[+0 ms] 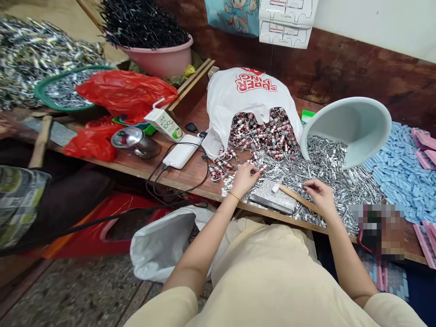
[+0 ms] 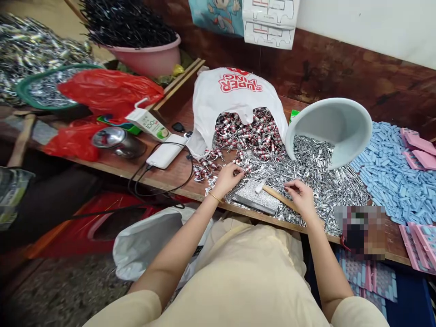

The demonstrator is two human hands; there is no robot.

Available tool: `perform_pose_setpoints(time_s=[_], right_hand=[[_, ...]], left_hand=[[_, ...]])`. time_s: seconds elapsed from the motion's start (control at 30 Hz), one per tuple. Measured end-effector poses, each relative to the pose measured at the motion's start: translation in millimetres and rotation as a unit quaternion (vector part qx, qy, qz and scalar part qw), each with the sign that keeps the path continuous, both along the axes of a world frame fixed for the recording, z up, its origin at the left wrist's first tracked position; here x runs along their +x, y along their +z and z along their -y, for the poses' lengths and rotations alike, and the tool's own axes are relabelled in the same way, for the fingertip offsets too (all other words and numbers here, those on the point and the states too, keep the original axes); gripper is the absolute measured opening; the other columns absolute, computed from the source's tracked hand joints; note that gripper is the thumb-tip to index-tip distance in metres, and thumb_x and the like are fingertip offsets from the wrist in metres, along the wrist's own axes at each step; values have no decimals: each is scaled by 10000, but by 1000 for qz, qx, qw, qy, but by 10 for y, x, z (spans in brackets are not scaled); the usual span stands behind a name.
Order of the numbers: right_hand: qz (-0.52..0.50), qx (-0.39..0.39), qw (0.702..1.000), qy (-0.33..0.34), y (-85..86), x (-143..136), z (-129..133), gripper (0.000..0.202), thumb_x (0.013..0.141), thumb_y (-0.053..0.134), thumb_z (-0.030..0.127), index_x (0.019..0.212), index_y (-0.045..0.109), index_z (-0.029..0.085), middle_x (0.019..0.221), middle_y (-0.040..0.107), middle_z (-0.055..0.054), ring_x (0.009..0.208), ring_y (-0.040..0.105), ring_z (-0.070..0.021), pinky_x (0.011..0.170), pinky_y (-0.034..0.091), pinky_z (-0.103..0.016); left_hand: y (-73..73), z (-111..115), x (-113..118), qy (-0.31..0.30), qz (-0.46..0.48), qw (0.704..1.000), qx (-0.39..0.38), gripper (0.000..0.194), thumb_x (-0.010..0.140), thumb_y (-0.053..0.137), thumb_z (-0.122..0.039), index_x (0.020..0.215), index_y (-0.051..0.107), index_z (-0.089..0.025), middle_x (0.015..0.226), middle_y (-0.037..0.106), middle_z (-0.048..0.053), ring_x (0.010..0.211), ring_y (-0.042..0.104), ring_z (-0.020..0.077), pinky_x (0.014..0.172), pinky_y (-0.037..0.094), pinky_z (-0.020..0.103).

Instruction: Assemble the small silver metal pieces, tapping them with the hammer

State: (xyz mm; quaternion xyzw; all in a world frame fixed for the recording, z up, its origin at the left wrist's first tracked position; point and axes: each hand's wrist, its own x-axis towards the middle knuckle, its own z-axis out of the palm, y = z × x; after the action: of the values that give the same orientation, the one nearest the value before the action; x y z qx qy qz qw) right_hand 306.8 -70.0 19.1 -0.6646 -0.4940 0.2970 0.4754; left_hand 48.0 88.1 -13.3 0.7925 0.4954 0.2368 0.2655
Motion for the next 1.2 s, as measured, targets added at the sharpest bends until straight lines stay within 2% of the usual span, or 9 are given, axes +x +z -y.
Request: perform_pose_setpoints(time_s=[0.1,0.2,0.27,0.37,0.43,0.53,0.7,1.03,1.2], right_hand=[[29,20,999,29,85,-139,-23,144,841,653,316,867,760,223,881,768,-56,822,714,-217,782,580,-387],[24,57,998,16,245,-213,-7,144,878,642,303,904,766,233,916,765,-53,858,711,-209,797,585,-375],[-5,74,997,0,364,-264,9,134,880,661,305,928,765,237,923,766,-49,857,714,-206,790,597,-371],[-11,98,995,15,516,-414,3,169,890,659,271,1023,760,249,942,768,-39,837,717,-194,786,609,-367],[38,126,990,46,586,-546,-21,187,911,625,233,1041,757,259,952,767,-37,847,713,-191,800,601,-370],[113,164,977,73,644,-706,-61,172,931,589,198,924,749,260,908,760,-34,865,703,-197,812,580,-371],[115,179,971,104,667,-808,-112,113,924,636,224,843,707,257,851,739,-24,846,690,-205,807,556,-372],[71,160,973,151,700,-855,-94,114,917,648,228,828,712,259,848,735,-23,860,681,-215,826,536,-388],[84,168,978,86,689,-897,-95,106,923,643,256,832,697,260,859,733,-31,873,684,-228,838,540,-408]], left_hand=[[100,48,49,28,22,995,98,80,887,580,-156,852,651,-167,1113,641,140,1099,596,302,965,491,462],[244,202,22,12,109,980,167,119,947,524,-170,914,639,-176,1281,615,144,1205,582,271,1028,482,447],[337,367,-2,-11,164,974,155,129,972,510,-192,930,631,-185,1199,667,119,1140,632,232,981,521,409],[452,666,16,-86,237,963,95,111,974,568,-238,903,641,-194,1005,731,68,948,696,185,804,577,326],[516,842,50,-118,275,950,84,110,959,618,-247,869,654,-194,960,747,56,906,712,173,788,581,313],[596,991,60,-115,304,939,112,96,951,642,-233,866,667,-195,954,757,59,915,721,173,822,586,327],[651,1004,-27,-112,307,930,166,63,952,637,-204,904,677,-200,978,762,70,930,728,175,810,594,329],[619,950,-34,-106,281,925,231,73,962,622,-189,914,674,-209,967,773,52,956,729,173,860,584,343],[632,919,-55,-95,276,928,231,59,959,630,-185,919,667,-208,966,772,47,921,730,161,826,587,323]])
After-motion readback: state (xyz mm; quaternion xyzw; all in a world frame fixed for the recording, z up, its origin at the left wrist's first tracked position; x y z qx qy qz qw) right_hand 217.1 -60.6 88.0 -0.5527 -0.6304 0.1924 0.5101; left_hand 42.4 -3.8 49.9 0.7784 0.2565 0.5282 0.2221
